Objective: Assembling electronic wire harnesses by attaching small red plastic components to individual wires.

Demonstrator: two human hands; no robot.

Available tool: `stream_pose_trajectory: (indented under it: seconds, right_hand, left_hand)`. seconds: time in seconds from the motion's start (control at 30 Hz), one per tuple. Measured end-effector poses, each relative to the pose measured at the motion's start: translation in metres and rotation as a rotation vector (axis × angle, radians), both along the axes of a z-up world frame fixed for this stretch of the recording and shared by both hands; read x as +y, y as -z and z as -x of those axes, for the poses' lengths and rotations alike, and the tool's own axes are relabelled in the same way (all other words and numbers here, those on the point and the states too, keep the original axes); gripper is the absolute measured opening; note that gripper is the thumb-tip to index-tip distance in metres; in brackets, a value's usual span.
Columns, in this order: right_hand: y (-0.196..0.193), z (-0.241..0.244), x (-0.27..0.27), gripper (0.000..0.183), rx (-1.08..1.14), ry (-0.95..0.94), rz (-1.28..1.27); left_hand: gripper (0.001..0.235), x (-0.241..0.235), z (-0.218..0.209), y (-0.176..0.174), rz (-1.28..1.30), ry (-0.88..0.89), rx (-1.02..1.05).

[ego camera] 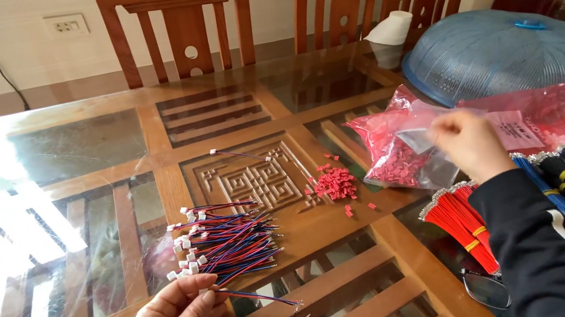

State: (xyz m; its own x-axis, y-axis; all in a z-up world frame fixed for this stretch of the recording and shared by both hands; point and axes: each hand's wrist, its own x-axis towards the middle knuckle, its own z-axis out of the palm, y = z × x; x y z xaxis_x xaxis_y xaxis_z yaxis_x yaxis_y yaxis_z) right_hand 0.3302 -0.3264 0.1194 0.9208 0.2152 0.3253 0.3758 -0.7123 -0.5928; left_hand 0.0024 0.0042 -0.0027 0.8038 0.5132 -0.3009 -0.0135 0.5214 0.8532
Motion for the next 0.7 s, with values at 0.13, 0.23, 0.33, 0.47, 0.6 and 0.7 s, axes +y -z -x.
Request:
stream_pose_trajectory:
  seconds: [0.13, 0.23, 0.33, 0.47, 0.6, 0.7]
  right_hand:
    - [0.008, 0.016, 0.014, 0.029, 0.341, 0.031, 0.343]
    - [0.031, 0.005, 0.019, 0.054, 0.231, -0.044, 0.602]
    - [0.038, 0.011, 0.028, 0.052, 0.104, 0.102, 0.678]
    - [0.025, 0.039, 0.049, 0.033, 0.039, 0.017, 0.645]
    - [0.043, 0.05, 0.062, 0.022, 0.199, -0.231, 0.583]
    - [0.063, 0.046, 0.064, 0.028, 0.196, -0.154, 0.6]
  left_hand:
    - [0.022, -0.002, 0.001, -0.001, -0.013, 0.018, -0.023]
    - [0.022, -0.004, 0.001, -0.006, -0.009, 0.004, -0.021]
    - [0.022, -0.006, 0.002, -0.009, -0.01, 0.002, 0.004]
    - [0.02, -0.003, 0.001, -0.005, -0.02, 0.0, -0.043]
    - [0.019, -0.006, 0.003, -0.006, -0.06, 0.003, -0.046]
    - [0.02, -0.002, 0.002, 0.003, -0.084, 0.04, -0.098]
